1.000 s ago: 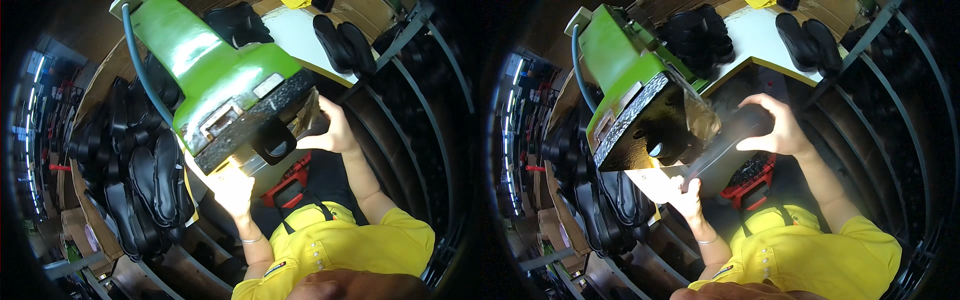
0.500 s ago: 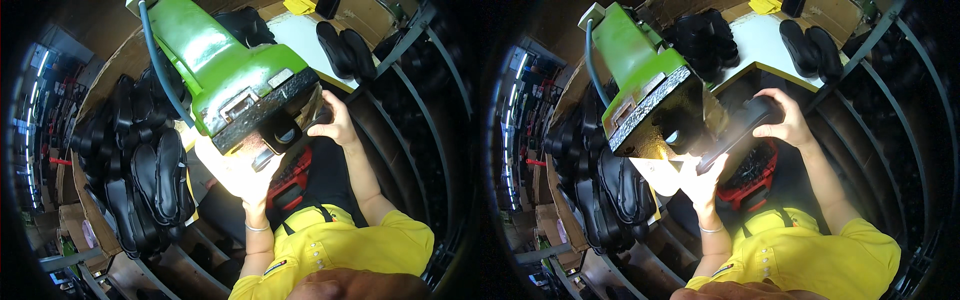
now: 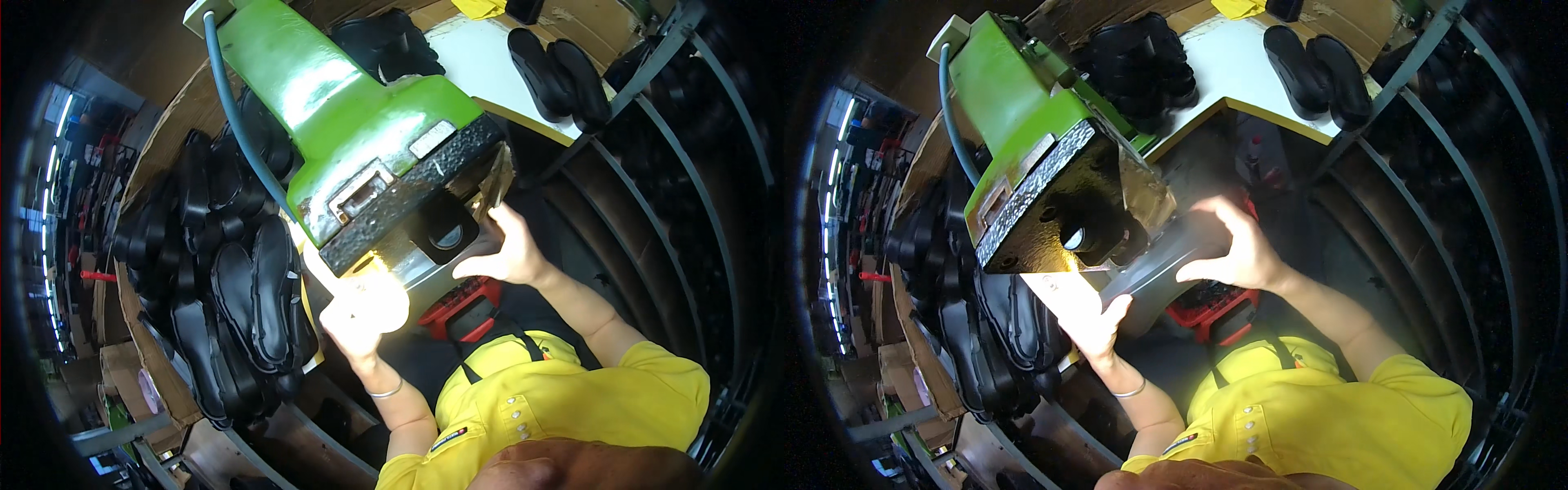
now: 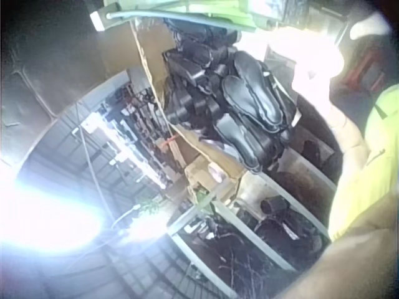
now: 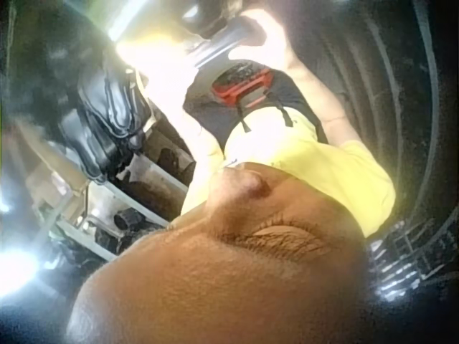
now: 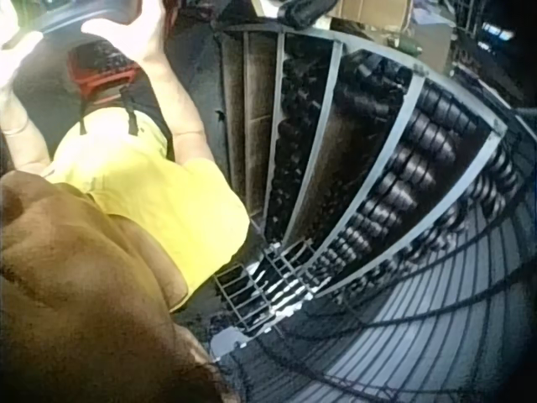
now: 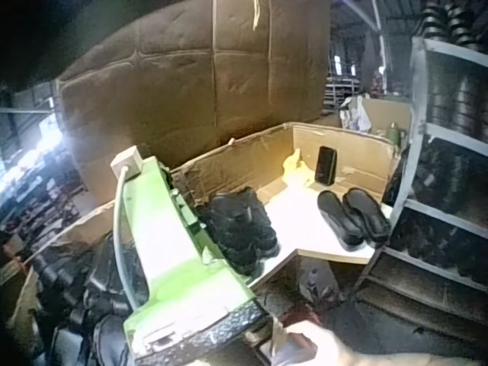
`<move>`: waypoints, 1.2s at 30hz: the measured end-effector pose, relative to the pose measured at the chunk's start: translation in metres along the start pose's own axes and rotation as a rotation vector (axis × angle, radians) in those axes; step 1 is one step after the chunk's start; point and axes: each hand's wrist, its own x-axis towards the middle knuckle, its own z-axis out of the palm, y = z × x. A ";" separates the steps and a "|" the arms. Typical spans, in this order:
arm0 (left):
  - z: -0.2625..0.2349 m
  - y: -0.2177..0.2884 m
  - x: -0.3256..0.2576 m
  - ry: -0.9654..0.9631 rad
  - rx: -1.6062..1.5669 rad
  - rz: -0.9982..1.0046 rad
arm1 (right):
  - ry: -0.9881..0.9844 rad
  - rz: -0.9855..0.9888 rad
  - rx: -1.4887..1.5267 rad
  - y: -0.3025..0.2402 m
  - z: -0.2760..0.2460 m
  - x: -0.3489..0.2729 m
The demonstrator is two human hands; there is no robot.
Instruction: The recorder is using a buffing machine to polish black shoes.
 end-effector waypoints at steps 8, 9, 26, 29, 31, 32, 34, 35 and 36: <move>-0.004 -0.013 -0.020 0.018 -0.151 -0.084 | 0.040 0.061 0.115 0.002 0.020 -0.007; 0.000 -0.022 -0.027 0.027 -0.179 -0.117 | 0.044 0.082 0.105 -0.001 0.018 -0.008; 0.006 -0.007 -0.013 -0.232 0.419 0.054 | 0.050 -0.053 -0.025 0.009 0.035 -0.013; 0.006 0.001 -0.022 -0.146 0.345 -0.039 | 0.040 -0.013 0.056 0.014 0.040 -0.014; 0.011 -0.001 -0.036 -0.055 0.202 -0.100 | 0.002 0.034 0.077 0.012 0.040 -0.015; 0.014 -0.001 -0.042 -0.011 0.164 -0.102 | -0.017 0.059 0.087 0.010 0.039 -0.016; 0.018 0.012 -0.043 0.016 0.182 -0.068 | -0.013 0.022 0.057 0.004 0.035 -0.017; 0.019 0.017 -0.037 0.023 0.224 -0.009 | -0.011 0.003 0.041 0.003 0.032 -0.018; 0.021 0.023 -0.027 0.010 0.232 0.051 | 0.000 0.050 0.206 0.007 0.029 -0.022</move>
